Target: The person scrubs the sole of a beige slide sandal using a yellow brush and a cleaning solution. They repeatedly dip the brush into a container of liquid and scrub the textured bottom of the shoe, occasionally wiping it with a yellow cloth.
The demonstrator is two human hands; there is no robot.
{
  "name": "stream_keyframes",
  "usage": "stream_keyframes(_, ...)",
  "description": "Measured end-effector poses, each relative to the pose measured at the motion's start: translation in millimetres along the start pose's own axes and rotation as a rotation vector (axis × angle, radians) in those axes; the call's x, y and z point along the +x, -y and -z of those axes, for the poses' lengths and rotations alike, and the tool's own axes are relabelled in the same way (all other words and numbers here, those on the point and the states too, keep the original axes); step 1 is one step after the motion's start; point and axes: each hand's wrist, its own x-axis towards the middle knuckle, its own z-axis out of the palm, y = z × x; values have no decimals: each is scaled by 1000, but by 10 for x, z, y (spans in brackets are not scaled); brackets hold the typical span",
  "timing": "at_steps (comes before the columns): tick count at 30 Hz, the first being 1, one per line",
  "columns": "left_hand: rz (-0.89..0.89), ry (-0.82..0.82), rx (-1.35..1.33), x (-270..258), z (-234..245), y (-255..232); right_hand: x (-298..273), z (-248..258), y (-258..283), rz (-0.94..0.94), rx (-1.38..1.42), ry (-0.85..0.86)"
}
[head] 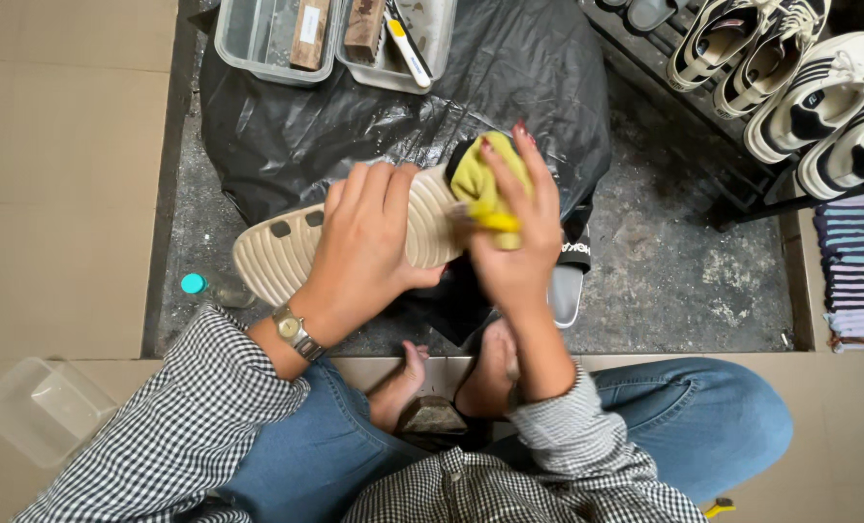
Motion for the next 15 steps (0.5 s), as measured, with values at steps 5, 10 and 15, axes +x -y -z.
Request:
stream_keyframes(5, -34, -17, 29, -46, 22, -89, 26, -123, -45, -35, -8, -139)
stream_keyframes(10, -49, 5, 105, -9, -30, -80, 163, -196, -438, -124, -85, -178)
stream_keyframes(15, -37, 51, 87, -36, -85, 27, 421, -67, -890, -537, 366, -370)
